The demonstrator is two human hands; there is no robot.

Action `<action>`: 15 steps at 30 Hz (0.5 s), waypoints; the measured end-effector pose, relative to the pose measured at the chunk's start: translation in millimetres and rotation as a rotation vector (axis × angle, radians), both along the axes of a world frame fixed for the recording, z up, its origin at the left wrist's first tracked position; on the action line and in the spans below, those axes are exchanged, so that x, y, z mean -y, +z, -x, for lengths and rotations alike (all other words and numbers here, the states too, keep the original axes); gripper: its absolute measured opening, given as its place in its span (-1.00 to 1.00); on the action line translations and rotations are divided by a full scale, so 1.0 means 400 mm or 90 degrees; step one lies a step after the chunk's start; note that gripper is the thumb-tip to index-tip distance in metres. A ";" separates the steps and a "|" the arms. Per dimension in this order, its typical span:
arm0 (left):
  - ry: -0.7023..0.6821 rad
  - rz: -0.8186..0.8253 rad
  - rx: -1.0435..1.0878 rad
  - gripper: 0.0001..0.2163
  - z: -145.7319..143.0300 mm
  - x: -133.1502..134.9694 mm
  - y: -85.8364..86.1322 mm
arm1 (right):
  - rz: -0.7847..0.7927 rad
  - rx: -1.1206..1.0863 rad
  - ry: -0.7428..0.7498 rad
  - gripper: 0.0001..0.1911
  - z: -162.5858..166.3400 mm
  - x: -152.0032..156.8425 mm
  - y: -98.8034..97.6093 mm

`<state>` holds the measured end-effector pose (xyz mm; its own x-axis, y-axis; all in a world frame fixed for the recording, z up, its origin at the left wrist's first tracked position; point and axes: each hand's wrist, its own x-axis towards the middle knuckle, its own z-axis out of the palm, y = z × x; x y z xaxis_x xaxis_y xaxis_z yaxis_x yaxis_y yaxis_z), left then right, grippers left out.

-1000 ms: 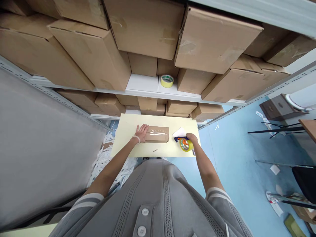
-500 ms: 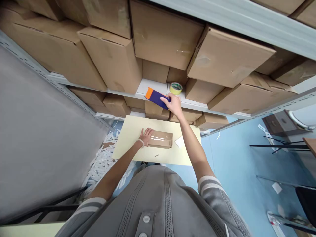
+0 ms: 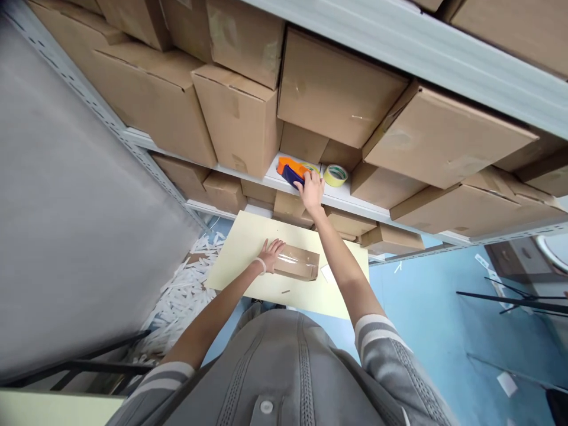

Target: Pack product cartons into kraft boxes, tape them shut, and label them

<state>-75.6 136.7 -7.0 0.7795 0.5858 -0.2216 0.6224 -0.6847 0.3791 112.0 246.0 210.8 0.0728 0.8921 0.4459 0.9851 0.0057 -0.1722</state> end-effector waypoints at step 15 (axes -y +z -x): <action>0.103 0.052 0.035 0.22 0.032 0.025 -0.012 | 0.311 -0.556 -0.363 -0.38 -0.116 0.595 -0.428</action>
